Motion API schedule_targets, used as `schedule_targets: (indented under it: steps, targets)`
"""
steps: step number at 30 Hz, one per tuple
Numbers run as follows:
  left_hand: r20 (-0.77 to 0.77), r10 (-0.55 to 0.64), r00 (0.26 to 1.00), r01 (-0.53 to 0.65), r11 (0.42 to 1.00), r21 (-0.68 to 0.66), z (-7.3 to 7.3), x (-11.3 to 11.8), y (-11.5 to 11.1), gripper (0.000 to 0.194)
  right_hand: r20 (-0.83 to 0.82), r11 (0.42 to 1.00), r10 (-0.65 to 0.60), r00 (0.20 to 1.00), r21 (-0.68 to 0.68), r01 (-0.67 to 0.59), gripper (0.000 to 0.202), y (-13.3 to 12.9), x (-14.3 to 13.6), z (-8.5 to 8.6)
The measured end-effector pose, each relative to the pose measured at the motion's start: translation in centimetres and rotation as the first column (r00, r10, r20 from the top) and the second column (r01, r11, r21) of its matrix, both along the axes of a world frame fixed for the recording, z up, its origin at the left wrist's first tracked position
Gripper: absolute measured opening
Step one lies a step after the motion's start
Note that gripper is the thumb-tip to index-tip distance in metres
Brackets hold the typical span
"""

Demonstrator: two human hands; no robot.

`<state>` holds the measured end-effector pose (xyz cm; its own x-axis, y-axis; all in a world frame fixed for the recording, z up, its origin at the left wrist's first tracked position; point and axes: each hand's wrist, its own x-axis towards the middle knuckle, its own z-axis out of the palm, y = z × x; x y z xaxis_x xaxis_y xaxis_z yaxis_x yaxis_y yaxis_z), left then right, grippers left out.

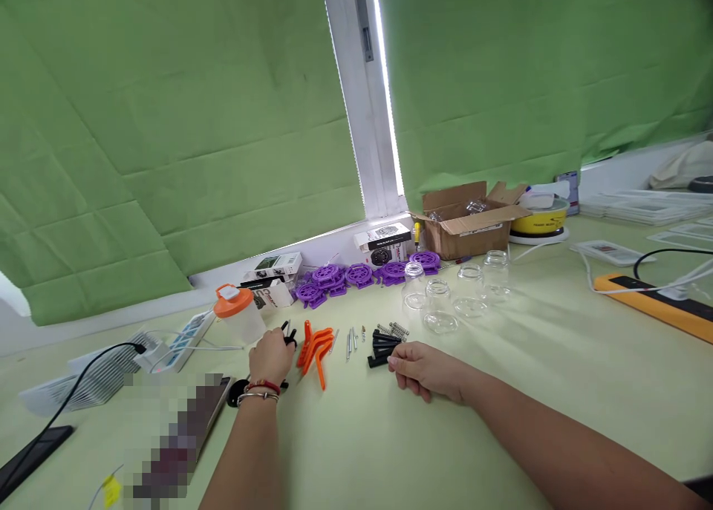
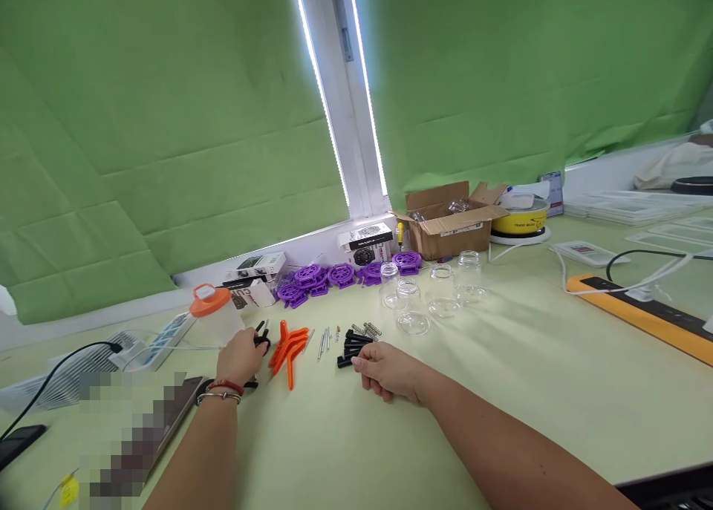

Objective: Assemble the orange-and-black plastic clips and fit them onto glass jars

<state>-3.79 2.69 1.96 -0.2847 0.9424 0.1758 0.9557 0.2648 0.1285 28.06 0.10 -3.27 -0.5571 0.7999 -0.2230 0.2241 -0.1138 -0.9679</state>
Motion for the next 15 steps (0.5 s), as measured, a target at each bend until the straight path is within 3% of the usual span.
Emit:
schedule_targets:
  steps: [6,9,10,12,13,15]
  targets:
    - [0.305,-0.081,0.949,0.067,0.996,0.056,1.3,0.6,-1.3,0.021,0.002,1.000,-0.003,1.000,-0.005,0.003,0.031,-0.1,0.0,0.3]
    - [0.512,-0.202,0.835,0.156,0.979,0.132,3.0,2.1,-2.8,0.024,0.000,1.000,-0.001,1.000,-0.016,0.001,0.032,-0.2,0.1,0.5]
    - [0.722,-0.273,0.636,0.182,0.962,0.203,3.5,2.8,-3.3,0.025,-0.002,1.000,0.001,1.000,-0.016,-0.001,0.032,-0.3,0.1,0.6]
    - [0.926,-0.290,0.242,0.121,0.956,0.268,3.9,4.0,-4.2,0.027,-0.003,1.000,0.004,1.000,-0.005,-0.004,0.032,-0.4,0.1,0.7]
    - [0.950,-0.296,0.102,0.092,0.954,0.287,3.8,4.5,-4.5,0.028,0.001,1.000,0.003,1.000,0.006,-0.003,0.030,-0.5,0.1,0.9]
    - [0.942,-0.329,-0.058,-0.005,0.944,0.330,3.0,5.3,-4.8,0.032,0.025,0.997,-0.031,0.999,0.067,0.029,0.026,-0.4,0.1,1.2]
